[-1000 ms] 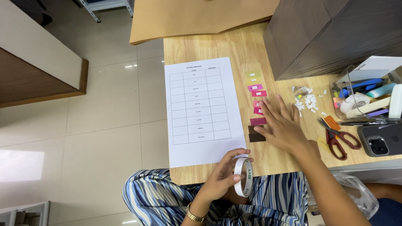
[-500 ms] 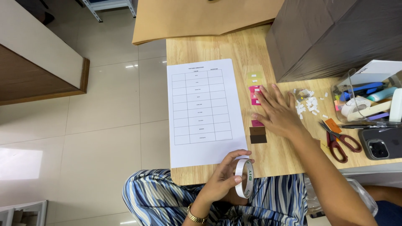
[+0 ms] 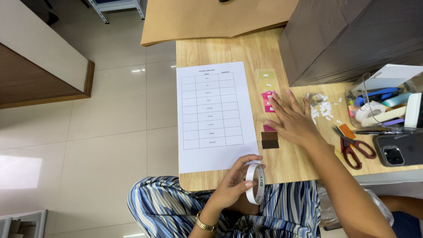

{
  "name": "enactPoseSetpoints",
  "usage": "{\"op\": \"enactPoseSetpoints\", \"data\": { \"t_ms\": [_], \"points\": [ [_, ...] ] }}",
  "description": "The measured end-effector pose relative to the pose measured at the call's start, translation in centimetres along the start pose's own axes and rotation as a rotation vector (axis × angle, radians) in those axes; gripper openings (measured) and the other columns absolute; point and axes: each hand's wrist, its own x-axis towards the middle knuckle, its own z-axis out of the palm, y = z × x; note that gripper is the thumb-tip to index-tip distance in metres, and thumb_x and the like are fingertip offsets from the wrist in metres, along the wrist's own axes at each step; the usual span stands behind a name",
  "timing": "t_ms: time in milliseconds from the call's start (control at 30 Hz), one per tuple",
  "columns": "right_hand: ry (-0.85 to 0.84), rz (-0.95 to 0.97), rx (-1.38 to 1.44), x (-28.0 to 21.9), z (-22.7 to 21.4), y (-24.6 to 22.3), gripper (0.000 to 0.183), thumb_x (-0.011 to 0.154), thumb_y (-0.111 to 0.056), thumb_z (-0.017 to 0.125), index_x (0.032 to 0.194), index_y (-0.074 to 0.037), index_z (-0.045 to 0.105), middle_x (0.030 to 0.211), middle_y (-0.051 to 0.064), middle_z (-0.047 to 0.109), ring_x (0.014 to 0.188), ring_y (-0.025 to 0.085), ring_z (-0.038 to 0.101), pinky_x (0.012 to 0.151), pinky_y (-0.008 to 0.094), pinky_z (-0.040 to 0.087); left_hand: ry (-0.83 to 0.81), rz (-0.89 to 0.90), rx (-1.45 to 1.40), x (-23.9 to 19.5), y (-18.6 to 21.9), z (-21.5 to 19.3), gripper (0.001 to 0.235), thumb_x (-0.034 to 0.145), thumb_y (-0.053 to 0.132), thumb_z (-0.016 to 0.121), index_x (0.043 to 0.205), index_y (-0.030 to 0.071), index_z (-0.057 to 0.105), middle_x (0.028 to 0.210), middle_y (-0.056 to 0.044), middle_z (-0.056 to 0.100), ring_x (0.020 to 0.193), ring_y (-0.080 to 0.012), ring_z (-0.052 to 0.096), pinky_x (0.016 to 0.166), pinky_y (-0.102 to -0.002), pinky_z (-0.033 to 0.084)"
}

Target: Creating a color reference chart by cutting small samples of colored tape and sticking them onto a printed grid.

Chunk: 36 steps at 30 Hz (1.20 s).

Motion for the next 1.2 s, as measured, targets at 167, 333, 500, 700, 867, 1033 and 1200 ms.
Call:
{"op": "enactPoseSetpoints", "data": {
  "t_ms": [167,333,500,700,867,1033,1200],
  "points": [
    [0.025,-0.004,0.012,-0.8,0.1,0.7,0.084,0.094,-0.072,0.014,0.165,-0.029,0.003,0.173,-0.012,0.005,0.159,0.021,-0.015,0.121,0.061,-0.008,-0.009,-0.004,-0.006,0.0,-0.5,-0.2,0.06,0.103,0.039,0.063,0.15,0.01,0.039,0.151,-0.009,0.041,0.141,-0.0283,0.048,0.098,-0.035,0.056],
    [0.056,0.058,0.117,0.7,-0.6,1.0,0.084,0.096,-0.069,0.017,0.164,-0.02,0.016,0.172,-0.007,0.013,0.159,0.023,-0.006,0.121,0.06,-0.003,0.01,-0.014,-0.016,0.3,-0.1,0.0,0.061,0.101,0.041,0.064,0.149,0.011,0.041,0.149,-0.008,0.042,0.14,-0.0269,0.048,0.097,-0.035,0.056],
    [0.279,-0.017,0.032,3.7,2.8,3.0,0.055,0.106,-0.048,0.04,0.157,-0.028,0.042,0.157,-0.007,0.041,0.148,0.025,0.026,0.11,0.055,0.025,0.107,-0.036,0.447,4.1,6.5,1.1,0.068,0.099,0.052,0.045,0.145,0.002,0.051,0.137,-0.027,0.054,0.127,-0.0461,0.053,0.101,-0.063,0.048],
    [0.394,0.033,0.105,4.3,3.2,2.7,0.047,0.108,-0.029,0.039,0.155,-0.027,0.046,0.154,-0.007,0.044,0.143,0.025,0.028,0.104,0.051,0.025,0.076,-0.209,1.483,14.9,8.5,-1.5,0.064,0.096,0.049,0.045,0.149,0.013,0.046,0.137,-0.02,0.057,0.125,-0.0429,0.056,0.082,-0.063,0.059],
    [0.522,0.003,0.167,3.0,2.3,2.2,0.043,0.095,-0.018,0.052,0.135,-0.023,0.064,0.143,-0.005,0.054,0.137,0.028,0.036,0.104,0.052,0.028,-0.164,-0.512,2.019,22.2,3.2,-5.1,0.062,0.093,0.049,0.046,0.152,0.028,0.046,0.14,-0.008,0.05,0.122,-0.0344,0.052,0.079,-0.059,0.054],
    [0.442,0.02,0.14,1.6,1.2,1.3,0.045,0.091,-0.013,0.055,0.131,-0.028,0.069,0.135,-0.01,0.059,0.132,0.021,0.038,0.102,0.047,0.028,-0.282,-0.645,2.064,23.9,2.0,-5.7,0.06,0.092,0.049,0.049,0.151,0.039,0.046,0.146,-0.005,0.044,0.121,-0.0352,0.051,0.075,-0.056,0.051],
    [0.374,0.022,0.097,1.3,0.9,1.3,0.045,0.091,-0.012,0.053,0.13,-0.028,0.07,0.136,-0.009,0.06,0.133,0.023,0.038,0.101,0.049,0.029,-0.323,-0.639,2.087,23.5,4.6,-4.4,0.061,0.093,0.044,0.047,0.153,0.035,0.045,0.146,-0.006,0.047,0.127,-0.0324,0.053,0.084,-0.059,0.055]
  ]
}}
